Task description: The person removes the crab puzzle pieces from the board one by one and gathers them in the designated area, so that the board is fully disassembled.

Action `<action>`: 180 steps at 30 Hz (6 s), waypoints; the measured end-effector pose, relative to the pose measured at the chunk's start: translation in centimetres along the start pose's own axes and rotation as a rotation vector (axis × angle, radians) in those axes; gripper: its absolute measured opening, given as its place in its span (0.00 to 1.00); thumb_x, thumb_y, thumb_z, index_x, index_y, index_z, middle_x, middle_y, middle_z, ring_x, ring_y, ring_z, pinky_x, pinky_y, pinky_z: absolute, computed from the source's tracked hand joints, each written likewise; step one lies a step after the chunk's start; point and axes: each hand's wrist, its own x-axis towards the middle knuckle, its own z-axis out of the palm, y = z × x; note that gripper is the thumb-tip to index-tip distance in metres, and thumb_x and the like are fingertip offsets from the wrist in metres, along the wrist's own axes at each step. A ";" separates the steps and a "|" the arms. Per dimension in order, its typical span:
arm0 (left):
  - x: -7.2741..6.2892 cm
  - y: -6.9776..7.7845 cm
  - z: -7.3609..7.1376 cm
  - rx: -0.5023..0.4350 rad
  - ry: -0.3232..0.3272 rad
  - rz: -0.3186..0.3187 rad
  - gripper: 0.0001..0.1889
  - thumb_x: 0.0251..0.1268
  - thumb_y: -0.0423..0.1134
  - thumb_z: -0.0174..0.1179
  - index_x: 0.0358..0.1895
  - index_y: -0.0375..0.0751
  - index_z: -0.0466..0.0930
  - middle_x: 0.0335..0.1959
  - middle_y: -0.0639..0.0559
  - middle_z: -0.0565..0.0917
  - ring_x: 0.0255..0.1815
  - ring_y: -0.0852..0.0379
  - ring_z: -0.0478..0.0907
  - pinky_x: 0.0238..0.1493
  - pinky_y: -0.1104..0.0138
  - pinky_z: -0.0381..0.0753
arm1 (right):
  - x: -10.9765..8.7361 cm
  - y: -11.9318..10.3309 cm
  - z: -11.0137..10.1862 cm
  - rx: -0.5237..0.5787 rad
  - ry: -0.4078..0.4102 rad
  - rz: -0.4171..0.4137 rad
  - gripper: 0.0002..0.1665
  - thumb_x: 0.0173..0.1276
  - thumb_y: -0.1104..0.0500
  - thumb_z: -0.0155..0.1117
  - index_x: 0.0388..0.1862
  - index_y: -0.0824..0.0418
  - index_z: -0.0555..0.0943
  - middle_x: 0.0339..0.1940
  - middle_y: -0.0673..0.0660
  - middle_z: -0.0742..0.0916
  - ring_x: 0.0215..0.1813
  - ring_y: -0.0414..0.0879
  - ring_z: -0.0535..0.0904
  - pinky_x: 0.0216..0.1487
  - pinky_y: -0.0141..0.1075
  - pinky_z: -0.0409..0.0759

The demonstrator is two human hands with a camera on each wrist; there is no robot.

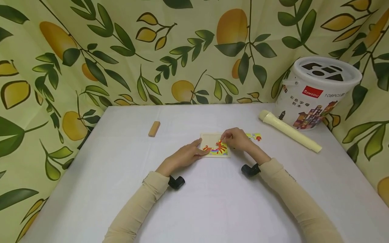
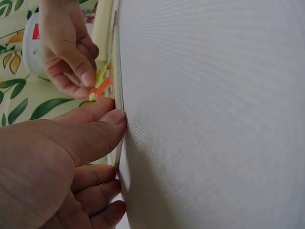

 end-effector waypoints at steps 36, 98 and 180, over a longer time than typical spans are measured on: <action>0.2 -0.3 0.3 -0.012 0.036 0.018 0.19 0.65 0.36 0.55 0.59 0.53 0.73 0.69 0.35 0.59 0.70 0.44 0.58 0.65 0.52 0.64 | -5.8 9.4 -7.5 -0.036 -0.032 0.187 0.10 0.62 0.62 0.61 0.39 0.66 0.83 0.38 0.61 0.86 0.38 0.45 0.74 0.38 0.33 0.71; 0.2 -0.5 -0.1 -0.009 0.008 -0.094 0.33 0.63 0.46 0.57 0.66 0.32 0.61 0.71 0.40 0.57 0.72 0.42 0.52 0.67 0.51 0.59 | 0.1 -3.7 4.8 0.049 0.008 -0.062 0.07 0.59 0.63 0.66 0.36 0.61 0.79 0.27 0.53 0.82 0.30 0.42 0.74 0.32 0.31 0.71; 0.5 -0.4 -0.4 -0.032 -0.006 -0.091 0.34 0.64 0.46 0.56 0.68 0.32 0.58 0.72 0.40 0.54 0.73 0.43 0.48 0.70 0.52 0.54 | -1.0 -1.9 2.9 -0.019 -0.116 -0.106 0.13 0.58 0.61 0.67 0.40 0.61 0.74 0.29 0.54 0.75 0.33 0.45 0.68 0.35 0.33 0.66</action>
